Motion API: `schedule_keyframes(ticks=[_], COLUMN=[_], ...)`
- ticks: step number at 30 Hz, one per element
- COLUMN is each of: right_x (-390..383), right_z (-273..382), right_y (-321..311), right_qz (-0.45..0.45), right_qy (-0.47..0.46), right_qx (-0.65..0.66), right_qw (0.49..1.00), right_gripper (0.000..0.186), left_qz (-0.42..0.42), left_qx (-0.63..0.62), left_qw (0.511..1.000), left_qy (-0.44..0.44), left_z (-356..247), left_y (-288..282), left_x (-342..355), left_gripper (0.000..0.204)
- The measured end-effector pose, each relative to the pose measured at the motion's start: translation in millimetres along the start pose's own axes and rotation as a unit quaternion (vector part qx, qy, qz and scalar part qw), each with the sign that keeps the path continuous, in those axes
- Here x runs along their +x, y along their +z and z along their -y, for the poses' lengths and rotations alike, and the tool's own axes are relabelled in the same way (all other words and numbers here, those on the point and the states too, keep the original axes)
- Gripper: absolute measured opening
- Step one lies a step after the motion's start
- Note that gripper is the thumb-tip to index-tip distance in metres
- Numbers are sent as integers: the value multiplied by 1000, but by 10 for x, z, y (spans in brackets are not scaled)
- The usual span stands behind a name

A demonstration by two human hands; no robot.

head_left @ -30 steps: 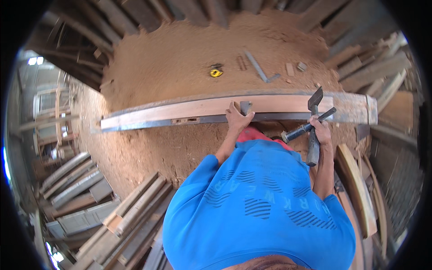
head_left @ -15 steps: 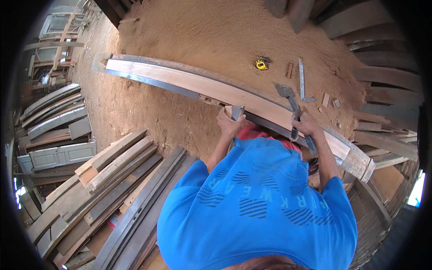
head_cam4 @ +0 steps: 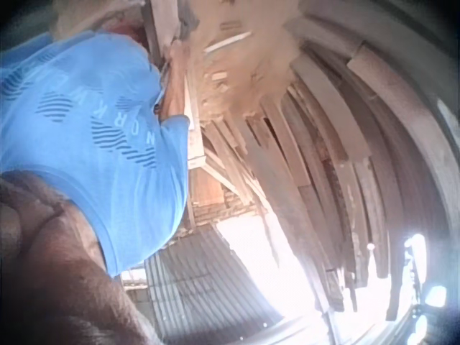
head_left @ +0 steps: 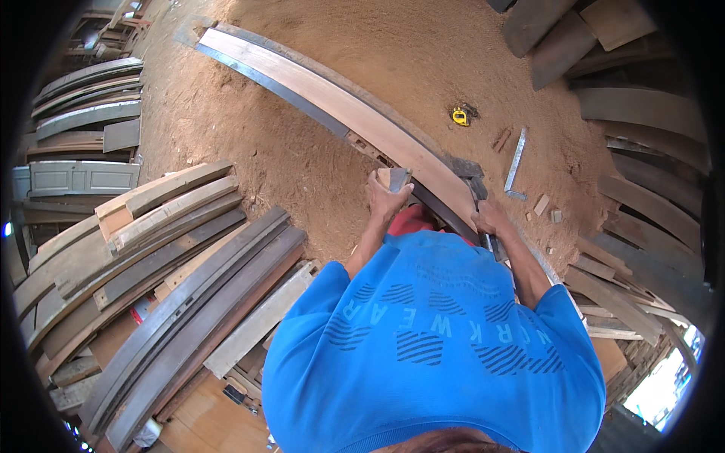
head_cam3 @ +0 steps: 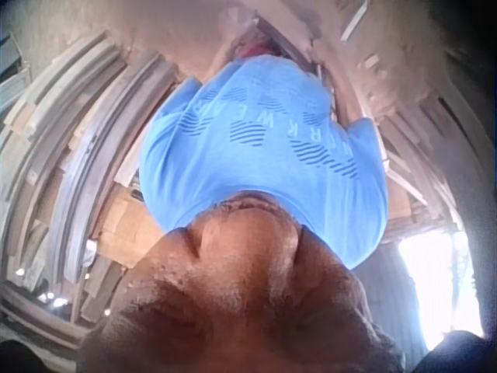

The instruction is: The person selects a long wooden plank from a stack and places it on a workbench. They measure the plank with a tape measure and mark it with a pencil. The person then uses a handheld electric sander to smooth the surface of the plank. Finally, they use a hand plane to further refine the wood's surface.

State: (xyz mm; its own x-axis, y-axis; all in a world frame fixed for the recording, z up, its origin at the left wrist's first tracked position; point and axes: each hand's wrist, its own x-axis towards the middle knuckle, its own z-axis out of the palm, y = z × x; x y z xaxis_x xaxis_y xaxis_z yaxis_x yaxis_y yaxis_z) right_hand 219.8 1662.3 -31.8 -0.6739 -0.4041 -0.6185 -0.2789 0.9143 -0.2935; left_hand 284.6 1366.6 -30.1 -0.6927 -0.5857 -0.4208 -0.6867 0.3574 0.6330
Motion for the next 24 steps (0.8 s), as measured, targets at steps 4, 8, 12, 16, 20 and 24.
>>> schedule_keyframes(ticks=[4, 8, 12, 16, 20, 24], right_x=[-87, -195, -534, -770, -627, -529], right_z=[-138, -450, -287, -52, -72, -82], right_y=[-89, 65, -37, -185, 138, -48], right_qz=[53, -14, -70, -60, -123, -50], right_qy=[43, -13, -24, -117, -155, -58], right_qx=[85, 106, 167, 85, 1, 106], right_qw=[994, 994, 983, 988, 980, 991], right_gripper=[46, 46, 42, 32, 36, 37], left_qz=[-60, -114, -155, -176, -150, -149], left_qx=[-67, -102, -100, -114, -85, -32], left_qw=[996, 988, 983, 978, 985, 988], left_qy=[23, 27, 9, 1, 0, 28], left_z=[95, 390, 489, 325, 119, 148], left_y=[75, 236, 281, 210, 112, 209], left_x=[-85, -32, -67, -202, -335, -352], left_gripper=[107, 105, 103, 104, 106, 108])
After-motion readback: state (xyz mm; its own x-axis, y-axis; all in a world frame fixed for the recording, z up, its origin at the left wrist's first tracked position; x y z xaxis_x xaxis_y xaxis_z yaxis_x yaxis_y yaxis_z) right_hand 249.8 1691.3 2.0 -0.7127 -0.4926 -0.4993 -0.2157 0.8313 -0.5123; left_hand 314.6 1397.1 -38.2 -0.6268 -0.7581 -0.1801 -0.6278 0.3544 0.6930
